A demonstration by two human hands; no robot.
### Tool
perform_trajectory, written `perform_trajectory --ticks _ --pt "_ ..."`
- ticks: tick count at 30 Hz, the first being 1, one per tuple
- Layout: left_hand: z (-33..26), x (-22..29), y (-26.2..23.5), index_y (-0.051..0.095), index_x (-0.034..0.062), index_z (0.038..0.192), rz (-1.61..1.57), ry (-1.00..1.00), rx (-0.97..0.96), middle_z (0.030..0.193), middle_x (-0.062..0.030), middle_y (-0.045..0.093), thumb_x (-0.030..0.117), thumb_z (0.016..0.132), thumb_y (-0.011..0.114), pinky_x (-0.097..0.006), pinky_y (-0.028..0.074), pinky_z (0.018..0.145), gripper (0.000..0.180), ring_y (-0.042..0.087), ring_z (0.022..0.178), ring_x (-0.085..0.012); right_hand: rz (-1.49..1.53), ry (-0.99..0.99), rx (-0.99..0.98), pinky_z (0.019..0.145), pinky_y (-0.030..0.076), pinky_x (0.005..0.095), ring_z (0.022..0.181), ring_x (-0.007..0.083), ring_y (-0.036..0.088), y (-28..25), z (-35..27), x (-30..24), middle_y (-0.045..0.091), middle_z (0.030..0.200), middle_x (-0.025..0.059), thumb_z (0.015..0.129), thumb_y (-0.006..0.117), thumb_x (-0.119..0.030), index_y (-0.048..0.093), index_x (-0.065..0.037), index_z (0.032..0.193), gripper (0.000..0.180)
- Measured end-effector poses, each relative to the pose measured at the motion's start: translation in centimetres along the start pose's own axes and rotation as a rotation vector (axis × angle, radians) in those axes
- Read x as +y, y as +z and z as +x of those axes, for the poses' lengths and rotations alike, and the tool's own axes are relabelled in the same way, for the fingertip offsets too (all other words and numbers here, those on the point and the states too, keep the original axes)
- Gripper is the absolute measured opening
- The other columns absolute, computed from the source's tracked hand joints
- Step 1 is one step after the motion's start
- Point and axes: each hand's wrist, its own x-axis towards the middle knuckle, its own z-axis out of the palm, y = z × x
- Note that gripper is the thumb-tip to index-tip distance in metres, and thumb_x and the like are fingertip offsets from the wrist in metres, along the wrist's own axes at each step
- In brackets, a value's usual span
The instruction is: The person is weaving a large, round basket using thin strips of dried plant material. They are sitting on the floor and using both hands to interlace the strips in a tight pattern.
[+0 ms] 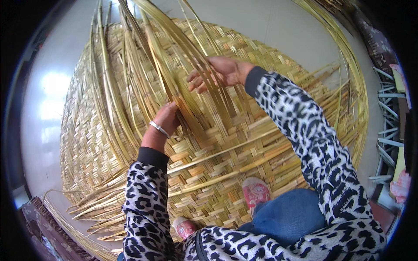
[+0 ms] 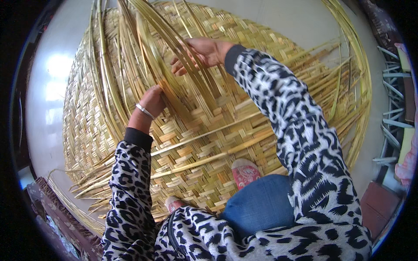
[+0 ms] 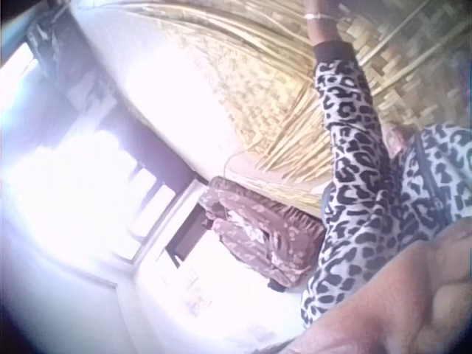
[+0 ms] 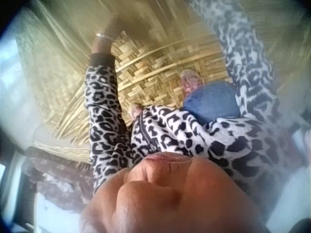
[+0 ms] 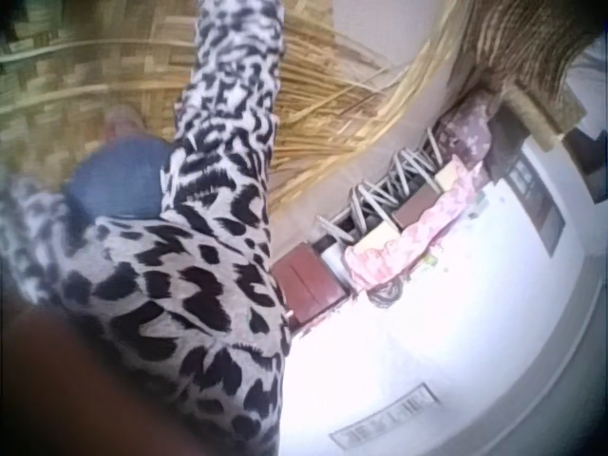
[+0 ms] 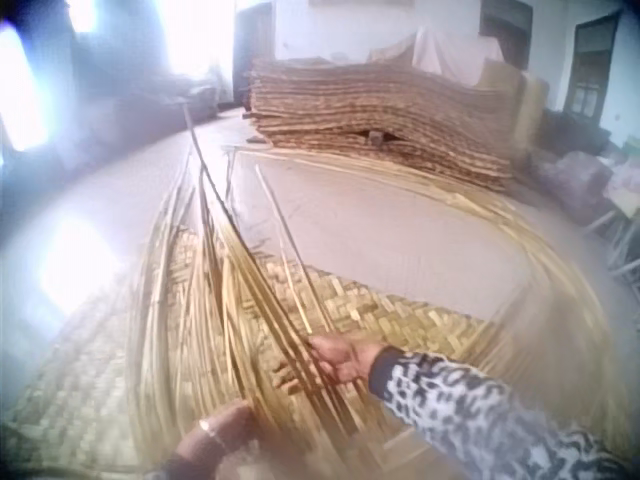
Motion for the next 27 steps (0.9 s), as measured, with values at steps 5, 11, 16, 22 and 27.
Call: perform_trajectory --ticks 5,11,16,22,27 --pt "-1.2 1.2 0.5 0.059 0.0048 0.124 0.042 0.01 -0.178 0.112 -0.0057 0.066 0.039 0.092 0.065 -0.038 0.054 0.085 0.048 0.064 0.099 -0.0201 0.081 0.068 -0.15 0.088 0.059 0.0411 0.11 0.0308 0.064 -1.7 1.4 2.4 0.062 0.123 0.023 0.102 0.045 -0.033 0.054 0.005 0.124 0.044" --pt "0.0 1.7 -0.3 0.057 0.0076 0.124 0.147 -0.083 -0.279 0.111 -0.0051 0.065 0.045 0.087 0.071 -0.041 0.054 0.087 0.055 0.064 0.098 -0.0219 0.112 -0.217 -0.277 0.097 0.054 0.0395 0.112 0.0281 0.062 -1.4 4.7 0.6 0.062 0.121 0.0187 0.092 0.067 -0.024 0.052 0.002 0.127 0.046" --pt "0.0 0.7 -0.2 0.057 0.0107 0.122 0.113 -0.055 -0.181 0.105 -0.0034 0.065 0.049 0.075 0.08 -0.039 0.053 0.085 0.064 0.063 0.099 -0.021 0.061 -0.564 -0.372 0.095 0.053 0.0391 0.108 0.0229 0.063 1.3 6.5 -3.0 0.065 0.115 0.0125 0.094 0.063 -0.019 0.057 -0.002 0.122 0.034" --pt "-0.5 1.3 0.1 0.05 0.0064 0.133 0.163 -0.095 -0.209 0.118 -0.0077 0.062 0.054 0.069 0.083 -0.041 0.05 0.092 0.086 0.06 0.109 -0.0242 -0.1 -0.33 0.111 0.059 0.06 0.0324 0.062 0.0176 0.064 3.0 5.6 -2.0 0.061 0.077 0.0044 0.096 0.057 -0.017 0.059 -0.001 0.103 0.017" --pt "-1.4 2.0 0.4 0.045 0.0048 0.141 0.158 -0.074 -0.294 0.128 -0.0099 0.06 0.056 0.072 0.08 -0.042 0.047 0.099 0.092 0.058 0.117 -0.024 -0.649 -0.315 0.512 0.064 0.057 0.0329 0.07 0.0186 0.065 3.6 7.4 -2.7 0.064 0.086 0.0129 0.088 0.066 -0.009 0.053 0.002 0.12 0.036"
